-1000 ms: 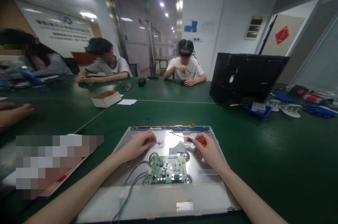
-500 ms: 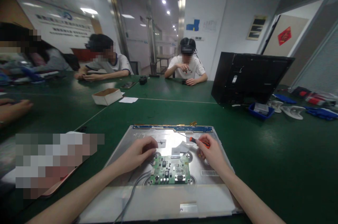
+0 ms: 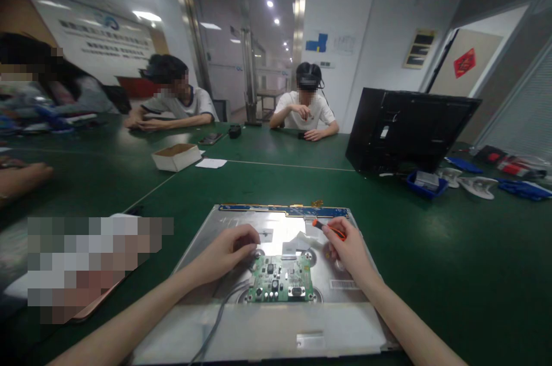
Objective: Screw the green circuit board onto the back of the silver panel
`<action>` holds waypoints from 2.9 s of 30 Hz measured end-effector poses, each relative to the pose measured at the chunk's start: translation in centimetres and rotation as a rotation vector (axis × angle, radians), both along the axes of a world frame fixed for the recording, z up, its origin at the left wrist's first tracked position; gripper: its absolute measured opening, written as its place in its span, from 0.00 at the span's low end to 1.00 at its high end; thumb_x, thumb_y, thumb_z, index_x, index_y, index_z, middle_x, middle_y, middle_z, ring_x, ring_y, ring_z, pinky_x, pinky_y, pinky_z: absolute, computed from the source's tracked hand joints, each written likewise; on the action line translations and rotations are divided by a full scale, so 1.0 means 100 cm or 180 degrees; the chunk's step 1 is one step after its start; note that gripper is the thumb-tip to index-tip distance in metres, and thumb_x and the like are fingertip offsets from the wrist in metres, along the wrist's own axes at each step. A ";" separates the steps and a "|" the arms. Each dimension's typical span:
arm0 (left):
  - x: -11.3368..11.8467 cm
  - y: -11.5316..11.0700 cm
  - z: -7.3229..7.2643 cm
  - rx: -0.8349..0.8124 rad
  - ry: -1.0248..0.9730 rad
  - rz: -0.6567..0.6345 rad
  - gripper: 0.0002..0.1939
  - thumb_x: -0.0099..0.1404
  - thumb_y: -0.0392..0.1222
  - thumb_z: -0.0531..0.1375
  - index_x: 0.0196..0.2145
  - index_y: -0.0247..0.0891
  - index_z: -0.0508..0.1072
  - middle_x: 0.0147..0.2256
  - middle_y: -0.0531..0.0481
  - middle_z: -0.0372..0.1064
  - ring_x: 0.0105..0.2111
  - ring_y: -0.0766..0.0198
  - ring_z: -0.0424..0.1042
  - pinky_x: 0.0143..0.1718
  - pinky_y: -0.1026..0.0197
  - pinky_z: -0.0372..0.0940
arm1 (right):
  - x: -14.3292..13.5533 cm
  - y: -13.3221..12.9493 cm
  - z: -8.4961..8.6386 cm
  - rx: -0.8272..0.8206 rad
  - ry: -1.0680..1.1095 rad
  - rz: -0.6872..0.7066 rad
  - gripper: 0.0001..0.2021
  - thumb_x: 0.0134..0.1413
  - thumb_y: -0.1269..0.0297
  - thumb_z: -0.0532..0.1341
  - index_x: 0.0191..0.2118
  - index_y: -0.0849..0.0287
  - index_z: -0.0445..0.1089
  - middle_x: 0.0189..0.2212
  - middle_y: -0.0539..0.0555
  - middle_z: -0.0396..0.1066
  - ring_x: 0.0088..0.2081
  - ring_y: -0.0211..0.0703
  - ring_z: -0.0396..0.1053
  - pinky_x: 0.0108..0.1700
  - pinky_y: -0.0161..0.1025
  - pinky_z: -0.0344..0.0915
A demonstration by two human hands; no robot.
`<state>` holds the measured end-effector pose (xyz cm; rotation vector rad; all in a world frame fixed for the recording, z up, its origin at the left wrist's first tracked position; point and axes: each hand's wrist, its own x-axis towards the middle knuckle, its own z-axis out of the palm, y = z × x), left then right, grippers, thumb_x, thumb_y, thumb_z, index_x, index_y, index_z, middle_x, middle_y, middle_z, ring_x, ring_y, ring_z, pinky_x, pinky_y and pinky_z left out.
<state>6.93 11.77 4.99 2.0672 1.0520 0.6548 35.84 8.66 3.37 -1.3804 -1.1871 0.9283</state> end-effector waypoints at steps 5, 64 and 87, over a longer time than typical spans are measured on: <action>-0.005 -0.014 0.007 -0.0295 0.0057 -0.0369 0.04 0.64 0.37 0.58 0.36 0.37 0.73 0.35 0.50 0.71 0.34 0.62 0.67 0.36 0.60 0.64 | -0.015 0.001 0.024 0.0134 0.0221 0.0077 0.26 0.41 0.37 0.68 0.32 0.56 0.66 0.24 0.48 0.68 0.20 0.36 0.61 0.19 0.34 0.59; -0.009 -0.033 0.019 -0.0033 0.0579 -0.1084 0.05 0.57 0.31 0.61 0.31 0.36 0.77 0.29 0.52 0.72 0.29 0.65 0.68 0.30 0.64 0.62 | -0.046 -0.020 0.015 -0.0098 0.0473 0.0573 0.26 0.45 0.36 0.65 0.29 0.57 0.65 0.19 0.46 0.68 0.15 0.32 0.56 0.17 0.30 0.49; -0.008 -0.032 0.025 0.0088 0.0671 -0.1140 0.05 0.60 0.30 0.65 0.31 0.38 0.80 0.33 0.52 0.71 0.34 0.63 0.69 0.36 0.61 0.62 | -0.045 -0.025 0.017 0.0287 0.0773 0.0463 0.18 0.48 0.52 0.67 0.39 0.54 0.63 0.25 0.43 0.65 0.20 0.33 0.61 0.18 0.30 0.61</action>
